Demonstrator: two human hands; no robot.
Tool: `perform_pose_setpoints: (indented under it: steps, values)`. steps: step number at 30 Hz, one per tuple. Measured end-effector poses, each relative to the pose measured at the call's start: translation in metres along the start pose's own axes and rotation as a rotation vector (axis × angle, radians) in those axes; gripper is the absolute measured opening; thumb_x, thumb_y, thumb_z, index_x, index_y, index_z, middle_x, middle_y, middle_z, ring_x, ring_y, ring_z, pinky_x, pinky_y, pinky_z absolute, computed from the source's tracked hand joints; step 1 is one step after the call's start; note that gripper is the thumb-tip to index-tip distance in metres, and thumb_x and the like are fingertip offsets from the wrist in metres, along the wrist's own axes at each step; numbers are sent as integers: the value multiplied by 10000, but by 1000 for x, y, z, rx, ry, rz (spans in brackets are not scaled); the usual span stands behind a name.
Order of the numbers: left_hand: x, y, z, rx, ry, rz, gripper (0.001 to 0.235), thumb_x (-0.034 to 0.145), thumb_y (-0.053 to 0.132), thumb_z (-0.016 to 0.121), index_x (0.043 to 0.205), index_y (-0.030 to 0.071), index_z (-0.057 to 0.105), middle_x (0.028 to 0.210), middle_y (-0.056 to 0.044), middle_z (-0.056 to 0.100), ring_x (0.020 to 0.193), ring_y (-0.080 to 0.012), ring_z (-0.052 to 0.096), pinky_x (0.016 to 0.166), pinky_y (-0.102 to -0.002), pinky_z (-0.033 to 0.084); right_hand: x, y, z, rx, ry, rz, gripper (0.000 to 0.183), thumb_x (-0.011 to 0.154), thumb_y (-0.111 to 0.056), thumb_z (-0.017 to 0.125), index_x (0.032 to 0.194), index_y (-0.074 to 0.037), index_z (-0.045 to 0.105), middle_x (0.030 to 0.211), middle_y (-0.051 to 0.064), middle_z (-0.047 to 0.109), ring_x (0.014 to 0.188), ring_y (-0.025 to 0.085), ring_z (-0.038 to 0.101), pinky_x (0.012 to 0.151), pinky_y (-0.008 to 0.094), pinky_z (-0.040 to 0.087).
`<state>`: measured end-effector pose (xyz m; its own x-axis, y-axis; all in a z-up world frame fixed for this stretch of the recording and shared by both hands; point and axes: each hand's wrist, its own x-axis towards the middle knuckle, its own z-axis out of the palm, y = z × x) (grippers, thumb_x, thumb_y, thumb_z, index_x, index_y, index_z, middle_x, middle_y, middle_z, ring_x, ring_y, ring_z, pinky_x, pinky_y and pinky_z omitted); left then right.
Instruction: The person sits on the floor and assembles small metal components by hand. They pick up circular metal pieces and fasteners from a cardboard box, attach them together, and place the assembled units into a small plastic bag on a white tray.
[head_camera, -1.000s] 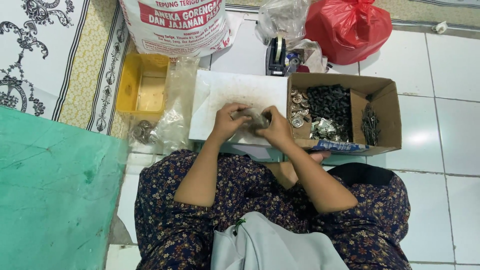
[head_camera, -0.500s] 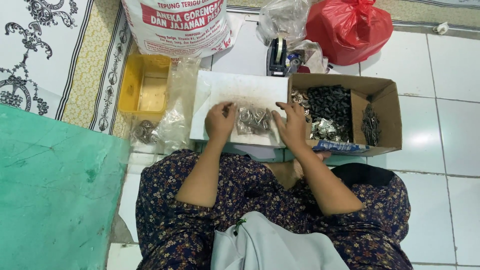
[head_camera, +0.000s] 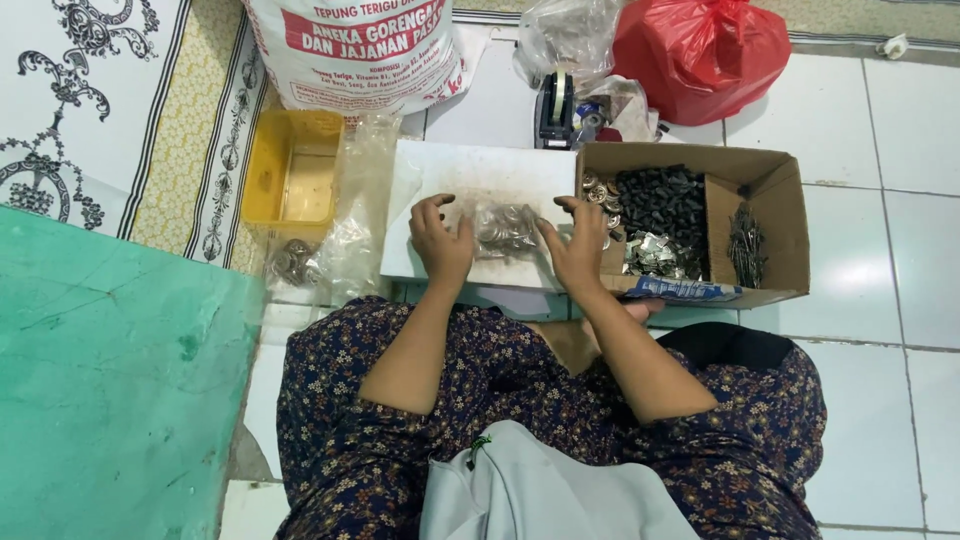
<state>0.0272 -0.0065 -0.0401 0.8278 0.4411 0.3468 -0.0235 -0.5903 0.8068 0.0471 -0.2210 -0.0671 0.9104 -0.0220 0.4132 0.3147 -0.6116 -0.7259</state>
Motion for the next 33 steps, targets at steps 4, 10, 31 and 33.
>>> perform_pose_setpoints:
  steps: [4, 10, 31, 33]
  values:
    - [-10, -15, 16, 61, -159, 112, 295, 813, 159, 776, 1070, 155, 632, 1161, -71, 498, 1079, -376, 562, 838, -539, 533, -14, 14, 13, -165, 7, -193, 316, 849, -250, 852, 1092, -134, 686, 1096, 111, 519, 1010, 384, 539, 859, 497, 447]
    - [-15, -15, 15, 217, -380, 84, 273, 832, 320, 840, 1019, 216, 671, 1171, -16, 494, 1157, -308, 505, 946, -536, 438, -20, 32, 27, -97, -149, -299, 200, 779, -335, 877, 885, -255, 728, 1084, 16, 586, 1096, 313, 560, 943, 473, 441]
    - [-20, 27, 3, 72, -370, 194, 489, 979, 297, 654, 1429, 183, 501, 1579, -160, 349, 1490, -385, 283, 1111, -694, 188, -9, 4, 20, 32, -35, 56, 666, 864, -43, 804, 1459, -41, 505, 1153, 230, 535, 1094, 455, 545, 1008, 533, 410]
    - [-19, 29, 5, 308, -551, 264, 536, 1088, 439, 376, 1597, 276, 333, 1712, -95, 206, 1574, -335, 170, 1175, -713, 130, -13, 21, 29, -36, 33, -62, 449, 962, -41, 662, 1398, -94, 568, 1164, 152, 498, 1080, 401, 525, 961, 491, 413]
